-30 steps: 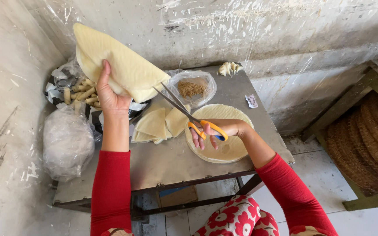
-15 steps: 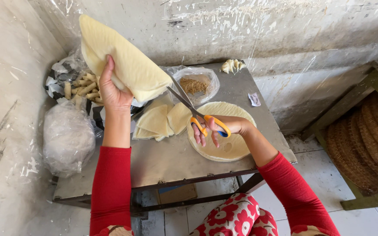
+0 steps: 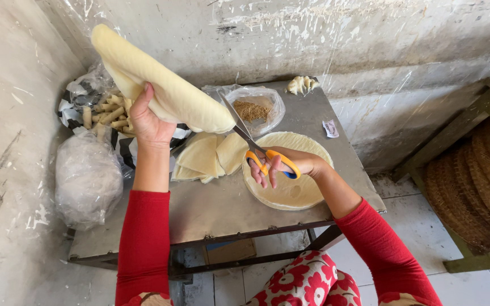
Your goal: The person cuts a stack of thin white wrappers using scissors, rotating and folding the sheets by hand while trimming the edges over a metal table.
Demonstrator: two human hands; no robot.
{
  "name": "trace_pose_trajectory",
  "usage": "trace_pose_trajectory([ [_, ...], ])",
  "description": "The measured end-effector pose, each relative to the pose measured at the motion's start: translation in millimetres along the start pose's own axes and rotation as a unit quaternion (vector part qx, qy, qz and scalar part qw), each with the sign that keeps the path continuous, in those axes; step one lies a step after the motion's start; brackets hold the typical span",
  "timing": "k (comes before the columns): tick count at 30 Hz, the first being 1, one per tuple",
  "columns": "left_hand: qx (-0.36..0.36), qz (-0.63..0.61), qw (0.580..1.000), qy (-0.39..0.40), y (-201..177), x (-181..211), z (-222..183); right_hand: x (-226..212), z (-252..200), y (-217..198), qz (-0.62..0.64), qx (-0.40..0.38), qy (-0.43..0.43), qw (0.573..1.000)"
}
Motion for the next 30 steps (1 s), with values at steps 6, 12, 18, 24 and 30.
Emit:
trace_pose_trajectory([
  [6,0.021,-0.004,1.0,0.02,-1.1,3.5,1.5,18.5,-3.6,-14.2,0.018,0.106,0.013,0.994],
  [12,0.041,0.018,0.999,0.032,3.2,4.2,0.3,29.9,-4.6,-16.9,0.055,0.103,0.056,0.992],
  [18,0.04,0.068,0.997,0.007,3.1,-11.4,0.6,12.1,1.0,-3.6,0.02,0.049,0.041,0.998],
  [24,0.036,0.048,0.998,-0.007,3.1,-12.1,-1.4,16.5,-2.8,-10.5,0.037,0.103,0.009,0.994],
  [30,0.032,0.05,0.998,-0.007,5.1,-10.2,-1.8,19.1,-2.3,-8.4,0.037,0.095,0.039,0.994],
])
Point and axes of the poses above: each hand's wrist, its own z-axis towards the middle knuckle, its own y-axis out of the palm, x = y × z, the point moved 6 cm from there along z, towards the middle knuckle, and after that the axes turned 7 degrees about x, right-handed, at the moved point
